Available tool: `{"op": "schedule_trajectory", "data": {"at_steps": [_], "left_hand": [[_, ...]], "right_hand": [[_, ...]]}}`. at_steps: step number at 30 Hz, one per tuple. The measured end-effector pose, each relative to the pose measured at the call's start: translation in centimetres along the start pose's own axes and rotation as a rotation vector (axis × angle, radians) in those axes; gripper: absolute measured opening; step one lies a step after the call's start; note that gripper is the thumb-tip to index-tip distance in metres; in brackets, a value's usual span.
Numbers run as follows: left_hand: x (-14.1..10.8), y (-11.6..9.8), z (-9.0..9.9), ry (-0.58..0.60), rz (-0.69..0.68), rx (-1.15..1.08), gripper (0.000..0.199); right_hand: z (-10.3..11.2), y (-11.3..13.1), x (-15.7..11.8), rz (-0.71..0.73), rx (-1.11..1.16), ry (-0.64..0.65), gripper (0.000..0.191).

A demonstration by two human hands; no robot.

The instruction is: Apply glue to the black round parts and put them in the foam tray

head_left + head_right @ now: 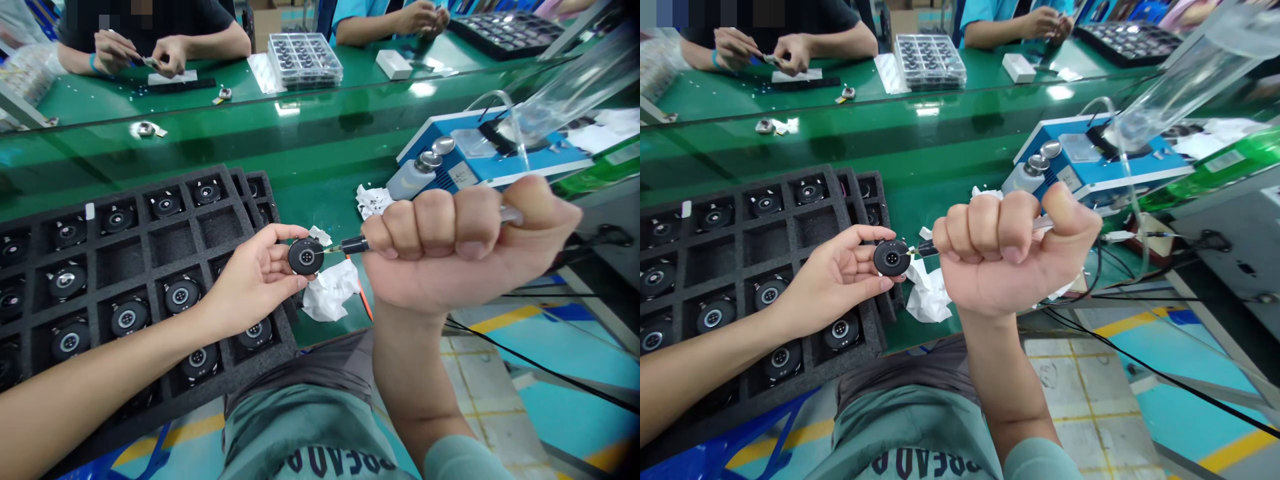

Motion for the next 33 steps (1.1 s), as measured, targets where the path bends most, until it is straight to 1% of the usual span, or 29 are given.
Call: {"op": "schedule_trajectory", "data": {"at_steps": [3, 6, 9, 12, 14, 17, 23, 29, 33], "left_hand": [[0.0, 0.1, 0.1, 0.003, 0.0, 0.038, 0.051], [-0.1, 0.2, 0.1, 0.01, -0.005, 0.076, 0.051], [-0.1, 0.2, 0.1, 0.019, -0.009, 0.09, 0.051], [-0.1, 0.2, 0.0, 0.021, -0.005, 0.094, 0.05], [-0.1, 0.2, 0.0, 0.022, 0.0, 0.088, 0.05], [-0.1, 0.2, -0.1, 0.023, 0.006, 0.058, 0.051], [-0.1, 0.2, -0.3, 0.02, 0.004, 0.011, 0.051], [-0.1, 0.2, -0.5, 0.019, 0.007, -0.006, 0.051], [-0.1, 0.2, -0.4, 0.016, 0.012, -0.009, 0.052]], "right_hand": [[-0.2, 0.0, 0.2, 0.017, -0.029, 0.012, 0.057], [-0.3, 0.2, 0.3, 0.042, -0.038, 0.007, 0.062], [0.1, 0.0, 0.3, 0.012, -0.036, -0.038, 0.064], [0.2, 0.0, 0.2, 0.006, 0.003, -0.02, 0.065], [0.3, -0.1, 0.2, -0.009, -0.002, -0.015, 0.066], [0.7, -0.3, 0.0, -0.036, -0.041, -0.044, 0.063], [-0.1, -0.1, 0.2, 0.007, 0.017, 0.007, 0.058], [-0.1, -0.3, 0.3, -0.005, 0.021, 0.011, 0.06], [-0.1, -0.3, 0.4, -0.006, 0.007, -0.017, 0.061]]}}
Point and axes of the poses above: each hand's wrist, its own x-axis towards the middle knuckle, its own z-axis out of the back of the hand, y = z × x, the point moved 8 cm from there along x, towards the middle knuckle, and after that the axes turned 6 degrees about y, right-handed, at the moved point
